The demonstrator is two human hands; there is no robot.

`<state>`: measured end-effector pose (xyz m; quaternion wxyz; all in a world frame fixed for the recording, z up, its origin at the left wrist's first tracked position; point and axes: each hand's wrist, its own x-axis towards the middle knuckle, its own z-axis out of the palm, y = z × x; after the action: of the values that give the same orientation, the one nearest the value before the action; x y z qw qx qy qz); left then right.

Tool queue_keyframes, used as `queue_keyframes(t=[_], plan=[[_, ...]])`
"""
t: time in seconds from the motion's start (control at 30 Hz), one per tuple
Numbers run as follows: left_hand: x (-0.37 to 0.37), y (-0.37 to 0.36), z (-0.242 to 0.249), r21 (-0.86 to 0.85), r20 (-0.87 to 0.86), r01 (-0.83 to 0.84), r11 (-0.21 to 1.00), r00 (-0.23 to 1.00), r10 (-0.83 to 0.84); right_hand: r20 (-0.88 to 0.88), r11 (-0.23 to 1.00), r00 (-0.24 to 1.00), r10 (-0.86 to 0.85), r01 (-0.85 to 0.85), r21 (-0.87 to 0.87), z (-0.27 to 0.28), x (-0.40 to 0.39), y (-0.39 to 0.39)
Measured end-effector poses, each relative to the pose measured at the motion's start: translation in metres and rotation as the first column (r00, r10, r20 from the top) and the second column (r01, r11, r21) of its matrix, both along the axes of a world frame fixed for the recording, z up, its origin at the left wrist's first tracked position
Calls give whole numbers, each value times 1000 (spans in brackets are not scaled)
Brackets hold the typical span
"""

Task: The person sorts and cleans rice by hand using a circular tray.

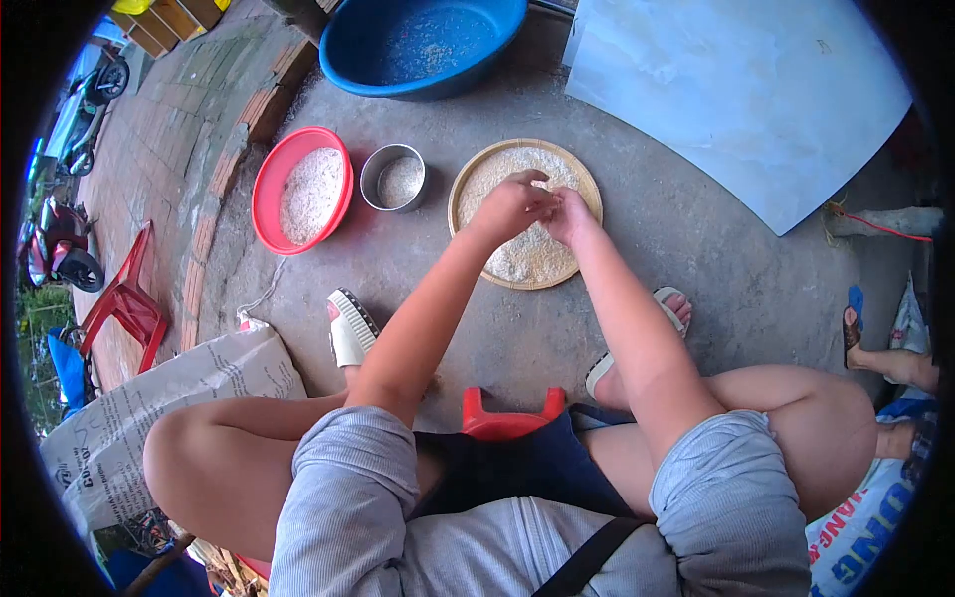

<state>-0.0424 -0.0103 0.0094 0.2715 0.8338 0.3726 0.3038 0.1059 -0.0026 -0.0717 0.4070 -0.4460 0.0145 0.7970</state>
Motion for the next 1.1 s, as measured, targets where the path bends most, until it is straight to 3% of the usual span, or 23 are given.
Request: queue_keyframes(t=[0.13,0.17,0.2,0.27,0.33,0.37,0.47,0.73,0.93,1.1], plan=[[-7,1,3,-97,-19,-69,993,998,67,-29,975,986,-166,160,-155,-19,14,5],[-7,-5,2,-179,-97,-3,984,995,-15,29,963,977,-210,212,-164,-21,18,3],[-8,-10,-17,-67,-190,129,989,972,-140,27,964,978,-208,209,-164,-29,25,3],[-12,-31,-40,-82,-283,390,917,873,-397,51,965,976,-211,216,-149,-53,39,4],[-14,-56,-46,-200,-387,448,871,781,-490,90,970,975,-201,211,-121,-42,39,1],[-15,-61,-49,-104,-344,585,805,738,-581,114,966,972,-206,221,-135,-37,37,1],[-25,-78,-48,-76,-272,531,844,803,-530,164,960,961,-221,244,-137,-22,29,-3],[-57,-81,-49,-143,-260,467,873,833,-488,202,973,963,-179,204,-107,-24,16,2],[-55,-73,-57,-252,-139,467,847,849,-510,213,986,969,-124,146,-86,-15,5,1],[-49,-57,-66,-499,-152,438,748,805,-573,218,988,971,-99,122,-94,-16,3,0]])
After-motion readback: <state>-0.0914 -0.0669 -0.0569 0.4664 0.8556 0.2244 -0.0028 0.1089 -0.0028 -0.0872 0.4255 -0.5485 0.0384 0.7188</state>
